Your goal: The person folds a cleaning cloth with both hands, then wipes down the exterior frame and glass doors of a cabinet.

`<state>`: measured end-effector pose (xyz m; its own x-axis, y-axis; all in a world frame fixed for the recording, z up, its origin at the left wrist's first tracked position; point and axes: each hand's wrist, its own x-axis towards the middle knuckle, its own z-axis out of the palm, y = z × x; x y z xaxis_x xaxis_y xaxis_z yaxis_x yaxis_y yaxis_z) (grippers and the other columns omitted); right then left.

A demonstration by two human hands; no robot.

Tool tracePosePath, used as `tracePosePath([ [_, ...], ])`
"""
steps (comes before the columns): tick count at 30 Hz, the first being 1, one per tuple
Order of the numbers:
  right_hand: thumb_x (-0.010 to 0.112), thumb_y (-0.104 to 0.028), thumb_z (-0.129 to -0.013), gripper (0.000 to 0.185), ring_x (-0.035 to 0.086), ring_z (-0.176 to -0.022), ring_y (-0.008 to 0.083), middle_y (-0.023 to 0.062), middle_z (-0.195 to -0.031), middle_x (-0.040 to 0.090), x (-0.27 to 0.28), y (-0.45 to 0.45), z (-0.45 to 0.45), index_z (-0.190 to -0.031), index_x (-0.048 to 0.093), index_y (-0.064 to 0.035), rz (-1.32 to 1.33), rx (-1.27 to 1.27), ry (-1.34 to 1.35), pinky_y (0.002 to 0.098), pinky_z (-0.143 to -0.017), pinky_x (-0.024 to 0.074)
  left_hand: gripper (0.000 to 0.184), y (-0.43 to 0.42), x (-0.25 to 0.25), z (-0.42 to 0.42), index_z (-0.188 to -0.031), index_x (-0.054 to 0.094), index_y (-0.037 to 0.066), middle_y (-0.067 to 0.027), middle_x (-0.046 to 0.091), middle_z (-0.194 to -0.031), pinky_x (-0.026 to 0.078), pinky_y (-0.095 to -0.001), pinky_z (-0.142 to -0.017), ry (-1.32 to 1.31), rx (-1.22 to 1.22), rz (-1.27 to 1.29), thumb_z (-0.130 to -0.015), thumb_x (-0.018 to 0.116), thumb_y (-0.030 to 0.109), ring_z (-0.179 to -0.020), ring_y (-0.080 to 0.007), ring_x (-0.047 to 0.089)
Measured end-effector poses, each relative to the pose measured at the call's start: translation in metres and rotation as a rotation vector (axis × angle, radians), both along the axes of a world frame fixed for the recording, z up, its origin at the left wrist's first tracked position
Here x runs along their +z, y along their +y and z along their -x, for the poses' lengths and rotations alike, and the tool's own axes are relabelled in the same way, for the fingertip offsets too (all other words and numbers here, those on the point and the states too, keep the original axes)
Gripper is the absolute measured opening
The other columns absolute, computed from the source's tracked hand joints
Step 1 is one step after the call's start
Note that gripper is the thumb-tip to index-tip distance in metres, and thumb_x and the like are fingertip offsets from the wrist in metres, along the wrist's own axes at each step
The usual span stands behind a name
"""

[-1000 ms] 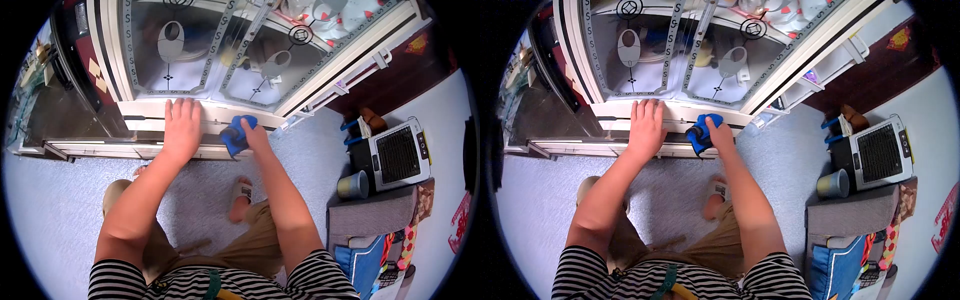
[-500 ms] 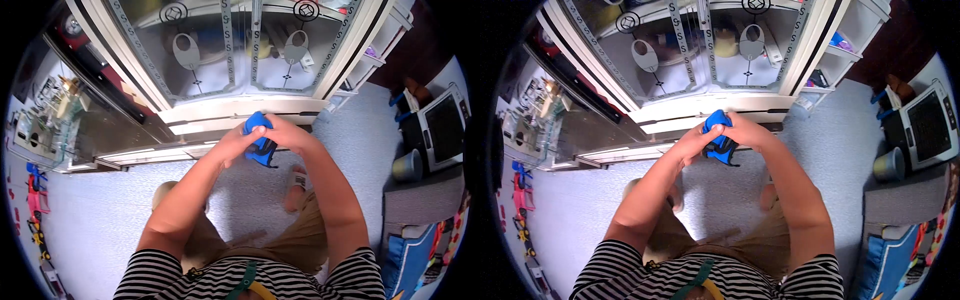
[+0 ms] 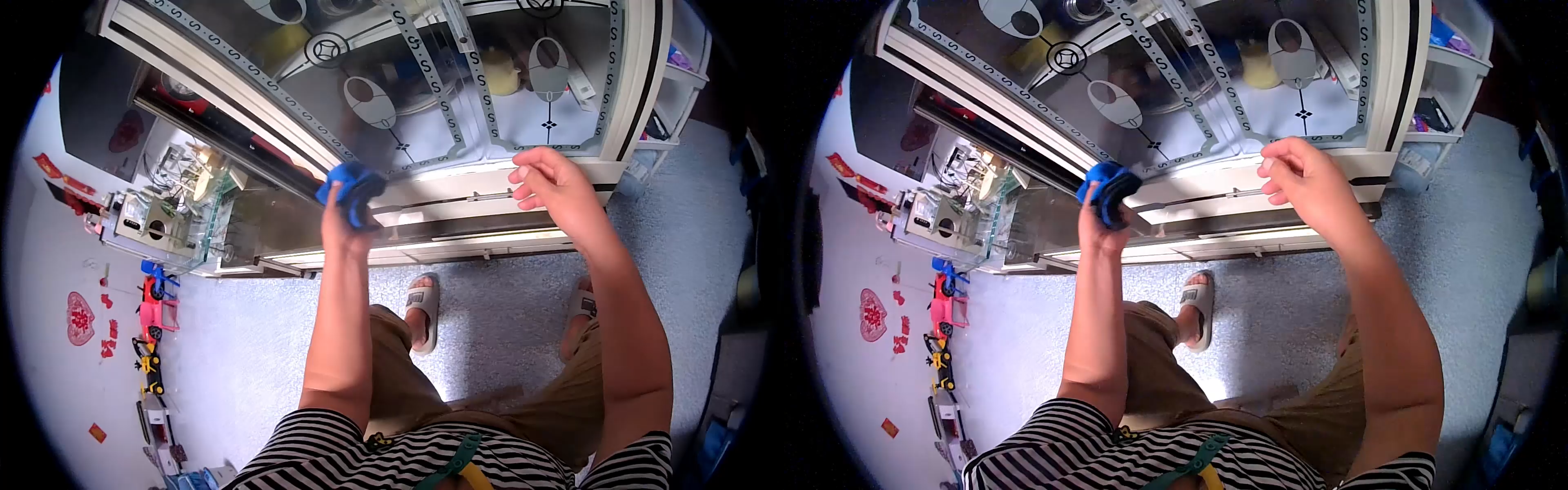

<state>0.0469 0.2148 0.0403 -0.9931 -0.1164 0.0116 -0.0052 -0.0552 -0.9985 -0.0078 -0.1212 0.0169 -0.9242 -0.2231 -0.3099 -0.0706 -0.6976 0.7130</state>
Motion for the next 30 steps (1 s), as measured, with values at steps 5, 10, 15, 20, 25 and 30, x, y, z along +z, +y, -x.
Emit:
tracePosePath([
  [5,0.055,-0.014,-0.098,0.019,0.063,-0.079,0.0125,0.0074,-0.092,0.066,0.008,-0.005,0.001,-0.107,0.061,0.0015,0.041,-0.052,0.047,0.0262,-0.069,0.0538,0.04,-0.029,-0.002,0.003,-0.125,0.053,0.004,-0.0144,0.066,-0.108,0.055,-0.0362,-0.078,0.15,0.233,0.277,-0.1,0.05,0.036,-0.095,-0.0256,0.066],
  [10,0.055,-0.013,-0.098,0.017,0.063,-0.077,0.0118,0.0068,-0.091,0.066,-0.002,-0.006,0.004,-0.106,0.061,0.0007,0.014,-0.029,0.038,0.026,-0.069,0.0538,0.025,-0.009,-0.022,0.014,-0.122,0.054,0.012,-0.0092,0.063,-0.103,0.056,-0.038,-0.078,0.388,0.325,0.524,-0.101,0.053,0.026,-0.094,-0.0236,0.064],
  [15,0.055,-0.013,-0.098,0.017,0.063,-0.076,0.0112,0.0065,-0.089,0.066,-0.006,-0.008,0.005,-0.105,0.061,0.0008,-0.035,-0.041,0.034,0.0256,-0.068,0.0537,0.028,0.03,-0.003,0.005,-0.117,0.05,0.004,-0.0062,0.059,-0.108,0.048,-0.0298,-0.085,0.465,0.519,0.896,-0.098,0.062,0.021,-0.095,-0.0143,0.057],
  [20,0.054,-0.012,-0.098,0.016,0.062,-0.075,0.0105,0.0061,-0.088,0.066,-0.008,-0.008,0.003,-0.104,0.061,0.001,-0.064,-0.036,0.057,0.0248,-0.067,0.0534,0.022,0.023,-0.016,0.016,-0.117,0.048,0.004,-0.007,0.059,-0.1,0.049,-0.0285,-0.078,0.45,0.541,0.775,-0.099,0.057,0.014,-0.087,-0.0137,0.058],
  [25,0.054,-0.011,-0.098,0.015,0.062,-0.074,0.0101,0.0056,-0.088,0.065,-0.012,-0.005,0.004,-0.104,0.061,0.0002,-0.098,-0.031,0.037,0.0246,-0.067,0.0533,0.008,0.027,-0.026,0.002,-0.097,0.058,0.008,-0.0033,0.06,-0.084,0.051,-0.0294,-0.065,0.326,0.273,0.616,-0.1,0.051,0.011,-0.074,-0.0128,0.058],
  [30,0.054,-0.011,-0.097,0.015,0.062,-0.074,0.01,0.0055,-0.088,0.066,-0.014,-0.005,0.003,-0.104,0.062,-0.0005,-0.077,-0.038,0.021,0.0245,-0.067,0.0534,0.005,0.028,-0.022,0.005,-0.103,0.053,0.006,-0.0046,0.058,-0.084,0.049,-0.0276,-0.065,0.378,0.312,0.621,-0.099,0.052,0.006,-0.074,-0.0131,0.057],
])
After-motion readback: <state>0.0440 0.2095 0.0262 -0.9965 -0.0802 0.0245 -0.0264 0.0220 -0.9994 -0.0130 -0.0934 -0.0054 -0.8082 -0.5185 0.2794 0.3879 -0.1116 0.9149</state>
